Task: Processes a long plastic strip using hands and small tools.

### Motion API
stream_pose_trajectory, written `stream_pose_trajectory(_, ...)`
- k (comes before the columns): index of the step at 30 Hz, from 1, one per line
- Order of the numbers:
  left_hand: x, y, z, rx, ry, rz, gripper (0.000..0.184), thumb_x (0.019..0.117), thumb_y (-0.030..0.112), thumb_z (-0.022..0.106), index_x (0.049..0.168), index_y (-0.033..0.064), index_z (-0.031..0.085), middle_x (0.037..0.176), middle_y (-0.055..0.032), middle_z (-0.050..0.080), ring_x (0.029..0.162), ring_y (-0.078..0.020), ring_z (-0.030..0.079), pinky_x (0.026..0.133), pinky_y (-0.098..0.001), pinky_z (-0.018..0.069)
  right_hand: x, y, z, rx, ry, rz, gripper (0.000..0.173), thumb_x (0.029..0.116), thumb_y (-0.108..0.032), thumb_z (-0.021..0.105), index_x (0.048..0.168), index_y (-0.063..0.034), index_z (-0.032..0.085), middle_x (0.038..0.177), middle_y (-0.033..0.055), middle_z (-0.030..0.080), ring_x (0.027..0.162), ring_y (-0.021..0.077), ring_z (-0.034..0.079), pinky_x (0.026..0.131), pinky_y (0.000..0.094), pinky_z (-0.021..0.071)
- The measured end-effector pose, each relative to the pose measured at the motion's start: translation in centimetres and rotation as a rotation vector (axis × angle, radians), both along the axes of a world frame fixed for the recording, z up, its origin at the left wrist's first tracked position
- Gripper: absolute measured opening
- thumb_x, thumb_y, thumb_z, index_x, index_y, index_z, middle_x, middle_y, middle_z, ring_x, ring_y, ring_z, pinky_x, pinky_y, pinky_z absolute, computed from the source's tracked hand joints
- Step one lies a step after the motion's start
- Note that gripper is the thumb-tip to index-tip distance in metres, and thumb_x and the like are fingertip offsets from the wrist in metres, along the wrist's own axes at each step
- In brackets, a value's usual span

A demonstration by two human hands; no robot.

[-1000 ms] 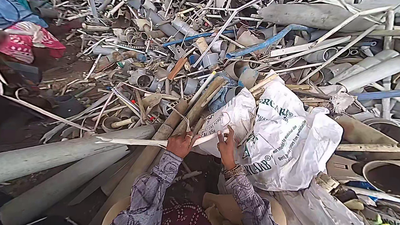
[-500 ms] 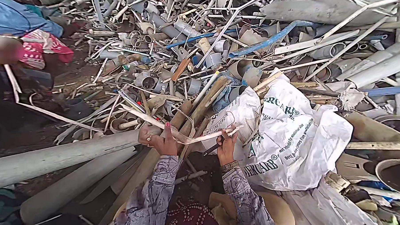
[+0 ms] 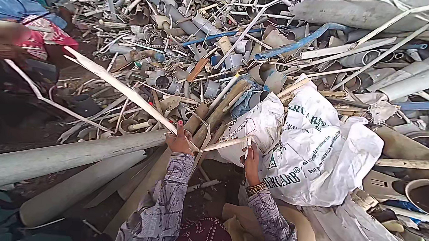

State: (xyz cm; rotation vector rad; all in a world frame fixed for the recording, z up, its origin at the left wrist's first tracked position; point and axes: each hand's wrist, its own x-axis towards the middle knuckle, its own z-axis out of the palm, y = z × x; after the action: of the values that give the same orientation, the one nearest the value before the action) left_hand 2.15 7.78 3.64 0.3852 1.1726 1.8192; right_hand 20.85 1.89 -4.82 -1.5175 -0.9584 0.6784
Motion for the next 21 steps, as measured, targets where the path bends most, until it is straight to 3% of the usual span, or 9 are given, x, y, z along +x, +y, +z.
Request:
stream_pose_trajectory(1, 0.2, -0.1, -0.2, 0.048, 0.056, -0.010, 0.007, 0.1061, 0.007, 0.050, 0.108, 0.0030, 0.045, 0.062, 0.0051, 0.044, 0.041, -0.0003, 0.045, 0.042, -0.0149, 0.0444, 1.0, -0.1, -0.1, -0.015, -0.130, -0.031, 0.039, 0.1090, -0.007, 0.030, 0.135, 0.0144, 0.050, 0.085, 0.0082, 0.056, 0.053, 0.0041, 0.047, 0.051, 0.0194, 0.0435)
stream_pose_trajectory(3, 0.6, -0.4, -0.4, 0.112, 0.144, -0.045, 0.008, 0.1045, 0.005, 0.051, 0.109, 0.0027, 0.045, 0.064, 0.0053, 0.047, 0.042, 0.0010, 0.046, 0.042, -0.0142, 0.0453, 2.4, 0.0, -0.1, -0.055, -0.387, -0.063, 0.034, 0.1059, -0.001, 0.038, 0.129, 0.0158, 0.057, 0.086, 0.0189, 0.062, 0.062, 0.0186, 0.057, 0.062, 0.0340, 0.0505)
stream_pose_trajectory(6, 0.7, -0.4, -0.2, 0.110, 0.149, -0.085, 0.012, 0.1049, 0.004, 0.050, 0.114, 0.0007, 0.043, 0.066, 0.0046, 0.048, 0.042, 0.0001, 0.048, 0.043, -0.0151, 0.0475, 2.9, 0.8, -0.2, -0.088, -0.613, -0.104, 0.043, 0.1022, 0.003, 0.043, 0.144, 0.0098, 0.052, 0.089, 0.0257, 0.070, 0.071, 0.0367, 0.067, 0.071, 0.0513, 0.0542)
stream_pose_trajectory(9, 0.8, -0.6, -0.7, 0.148, 0.133, -0.140, 0.016, 0.1037, -0.001, 0.048, 0.118, -0.0022, 0.040, 0.062, 0.0047, 0.050, 0.042, -0.0020, 0.054, 0.045, -0.0172, 0.0524, 2.2, 1.2, -0.6, -0.111, -0.657, -0.167, 0.041, 0.1010, 0.005, 0.044, 0.140, 0.0079, 0.057, 0.106, 0.0315, 0.072, 0.089, 0.0491, 0.071, 0.083, 0.0613, 0.0523)
stream_pose_trajectory(11, 0.8, -0.6, -1.0, 0.192, 0.161, -0.173, 0.016, 0.1022, -0.003, 0.048, 0.116, -0.0011, 0.041, 0.059, 0.0068, 0.050, 0.042, -0.0011, 0.053, 0.044, -0.0163, 0.0515, 1.1, 1.1, -0.6, -0.082, -0.659, -0.157, 0.040, 0.1005, 0.005, 0.045, 0.138, 0.0070, 0.060, 0.108, 0.0315, 0.071, 0.088, 0.0496, 0.071, 0.080, 0.0618, 0.0531)
stream_pose_trajectory(14, 1.0, -0.6, -1.2, 0.185, 0.246, -0.171, 0.018, 0.1003, 0.000, 0.051, 0.117, -0.0024, 0.044, 0.061, 0.0073, 0.046, 0.040, 0.0012, 0.046, 0.041, -0.0147, 0.0451, -2.4, -0.7, -0.7, 0.176, -0.760, -0.026, 0.043, 0.0886, 0.012, 0.052, 0.128, 0.0072, 0.068, 0.092, 0.0278, 0.073, 0.063, 0.0415, 0.070, 0.055, 0.0534, 0.0543)
stream_pose_trajectory(16, 1.0, -0.3, -1.1, 0.149, 0.232, -0.141, 0.021, 0.1016, 0.002, 0.053, 0.120, -0.0031, 0.043, 0.064, 0.0056, 0.046, 0.040, 0.0012, 0.044, 0.040, -0.0146, 0.0440, -4.1, -1.4, -0.6, 0.311, -0.805, 0.060, 0.045, 0.0809, 0.013, 0.056, 0.123, 0.0063, 0.071, 0.087, 0.0258, 0.073, 0.055, 0.0359, 0.068, 0.047, 0.0469, 0.0533)
stream_pose_trajectory(18, 0.9, 0.0, -1.2, 0.112, 0.161, -0.112, 0.021, 0.1030, 0.002, 0.053, 0.120, 0.0009, 0.041, 0.065, 0.0045, 0.046, 0.039, 0.0002, 0.043, 0.039, -0.0151, 0.0433, -2.8, -0.6, -0.3, 0.209, -0.801, 0.036, 0.045, 0.0853, 0.013, 0.054, 0.127, 0.0055, 0.069, 0.091, 0.0277, 0.073, 0.059, 0.0406, 0.069, 0.051, 0.0516, 0.0536)
stream_pose_trajectory(21, 0.9, -0.2, -0.6, 0.085, 0.119, -0.072, 0.017, 0.1030, 0.002, 0.053, 0.116, 0.0024, 0.042, 0.066, 0.0031, 0.047, 0.040, -0.0001, 0.043, 0.039, -0.0150, 0.0432, 2.2, 2.6, 0.5, -0.202, -0.731, -0.082, 0.044, 0.1018, 0.004, 0.042, 0.143, -0.0001, 0.058, 0.111, 0.0302, 0.071, 0.090, 0.0502, 0.070, 0.079, 0.0621, 0.0528)
